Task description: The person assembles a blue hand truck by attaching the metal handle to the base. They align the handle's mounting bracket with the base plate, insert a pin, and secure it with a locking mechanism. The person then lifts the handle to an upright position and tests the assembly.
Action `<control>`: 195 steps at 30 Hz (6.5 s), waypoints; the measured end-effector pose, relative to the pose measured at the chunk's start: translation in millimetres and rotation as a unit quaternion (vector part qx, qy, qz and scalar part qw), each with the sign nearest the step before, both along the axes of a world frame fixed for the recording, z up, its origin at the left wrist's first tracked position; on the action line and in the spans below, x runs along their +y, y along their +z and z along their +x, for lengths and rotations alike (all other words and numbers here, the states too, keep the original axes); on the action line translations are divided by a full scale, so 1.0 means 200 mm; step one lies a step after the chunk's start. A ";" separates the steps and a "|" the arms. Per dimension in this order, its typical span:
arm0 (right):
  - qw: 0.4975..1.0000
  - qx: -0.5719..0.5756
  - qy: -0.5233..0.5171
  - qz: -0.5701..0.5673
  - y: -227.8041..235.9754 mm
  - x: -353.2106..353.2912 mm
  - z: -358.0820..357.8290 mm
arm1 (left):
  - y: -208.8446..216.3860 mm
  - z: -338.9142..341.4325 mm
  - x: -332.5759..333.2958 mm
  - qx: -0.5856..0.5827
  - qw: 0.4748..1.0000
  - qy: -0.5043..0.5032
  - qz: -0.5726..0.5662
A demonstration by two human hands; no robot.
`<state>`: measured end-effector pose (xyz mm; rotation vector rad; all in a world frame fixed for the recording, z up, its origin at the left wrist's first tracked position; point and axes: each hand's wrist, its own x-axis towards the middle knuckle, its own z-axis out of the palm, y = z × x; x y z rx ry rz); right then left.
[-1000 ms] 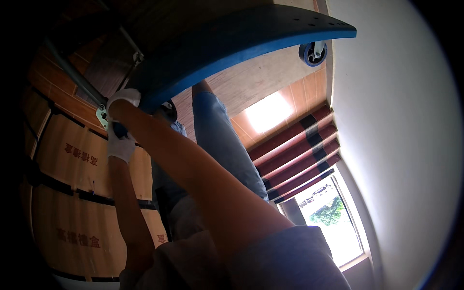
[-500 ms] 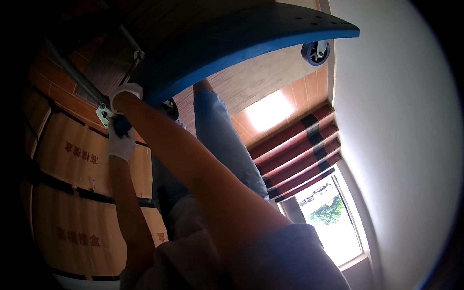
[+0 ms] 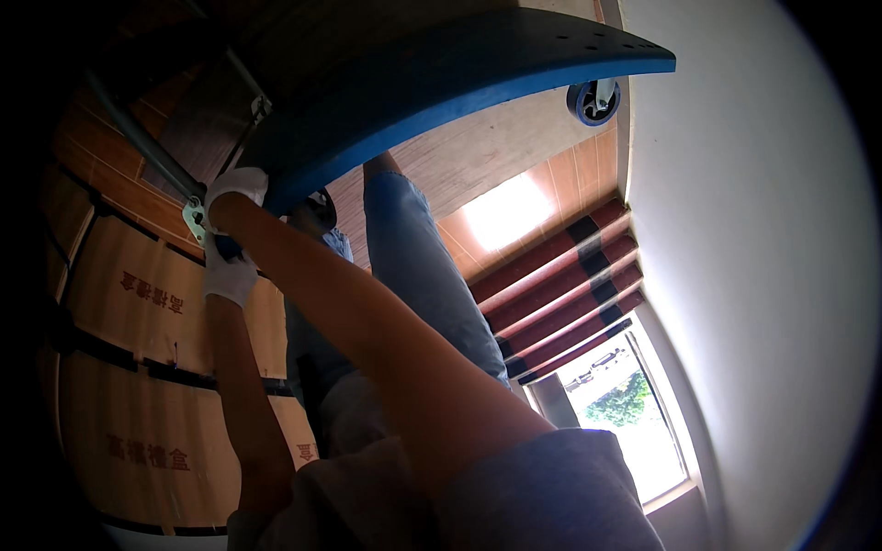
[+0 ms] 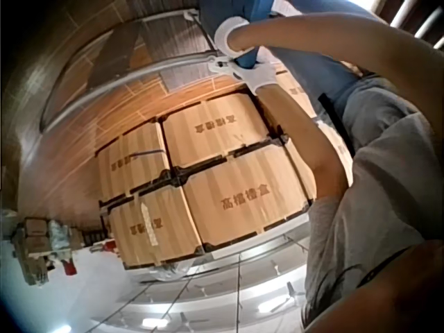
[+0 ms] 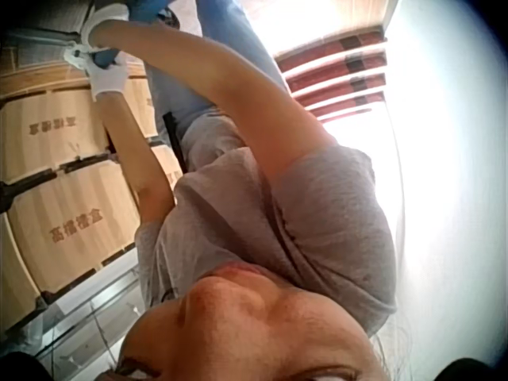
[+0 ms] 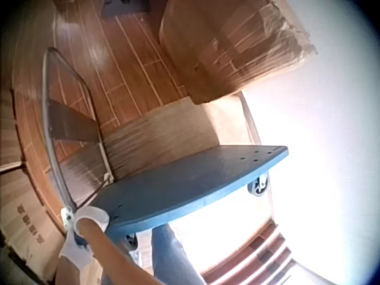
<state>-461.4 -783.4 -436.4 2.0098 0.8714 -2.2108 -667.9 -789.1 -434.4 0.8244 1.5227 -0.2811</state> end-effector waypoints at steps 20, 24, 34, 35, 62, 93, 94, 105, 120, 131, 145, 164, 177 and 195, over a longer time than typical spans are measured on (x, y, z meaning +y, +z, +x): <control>0.999 0.023 0.026 0.037 -0.06 -0.03 0.12 | 0.07 0.16 0.04 -0.029 0.936 0.331 -0.117; 0.992 0.109 0.052 0.046 -0.25 -0.06 0.10 | 0.16 0.22 0.01 0.005 0.953 -0.276 0.122; 0.999 -0.015 0.031 0.015 -0.01 -0.03 0.06 | 0.20 0.30 0.00 0.011 0.987 -0.150 0.062; 1.000 -0.016 0.024 0.012 0.03 -0.02 0.07 | 0.17 0.27 -0.01 0.006 0.985 -0.158 0.070; 0.996 0.065 0.063 -0.021 -0.27 0.03 -0.02 | -0.10 -0.19 -0.09 0.031 0.711 -0.637 0.296; 0.955 -0.026 0.136 0.262 -0.15 -0.13 0.08 | 0.14 0.08 -0.27 0.267 -0.321 -0.841 0.345; 0.969 -0.009 0.111 0.219 -0.14 -0.13 0.08 | 0.13 0.09 -0.27 0.240 -0.237 -0.874 0.350; 0.997 0.007 0.074 0.036 0.00 0.00 0.11 | -0.16 -0.11 -0.43 0.307 -0.941 -0.140 -0.012; 0.992 0.110 0.050 0.035 0.01 0.04 0.17 | -0.08 -0.03 -0.22 0.069 -0.492 0.642 -0.584; 0.995 0.087 0.035 -0.022 0.05 0.09 0.14 | 0.03 0.05 -0.26 0.012 -0.520 0.642 -0.564; 0.994 0.080 0.062 -0.032 0.08 0.12 0.14 | 0.13 0.31 -0.36 -0.107 -0.903 0.205 -0.361; 0.985 0.108 0.100 0.094 0.00 0.06 0.16 | 0.02 0.05 -0.25 0.324 -0.664 -0.595 0.316; 0.988 0.106 0.083 0.077 -0.10 0.01 0.11 | 0.00 0.18 -0.43 0.021 -0.975 -0.014 -0.223; 0.989 0.113 0.070 0.068 -0.04 0.03 0.13 | -0.05 -0.05 -0.20 0.118 -0.990 -0.078 -0.022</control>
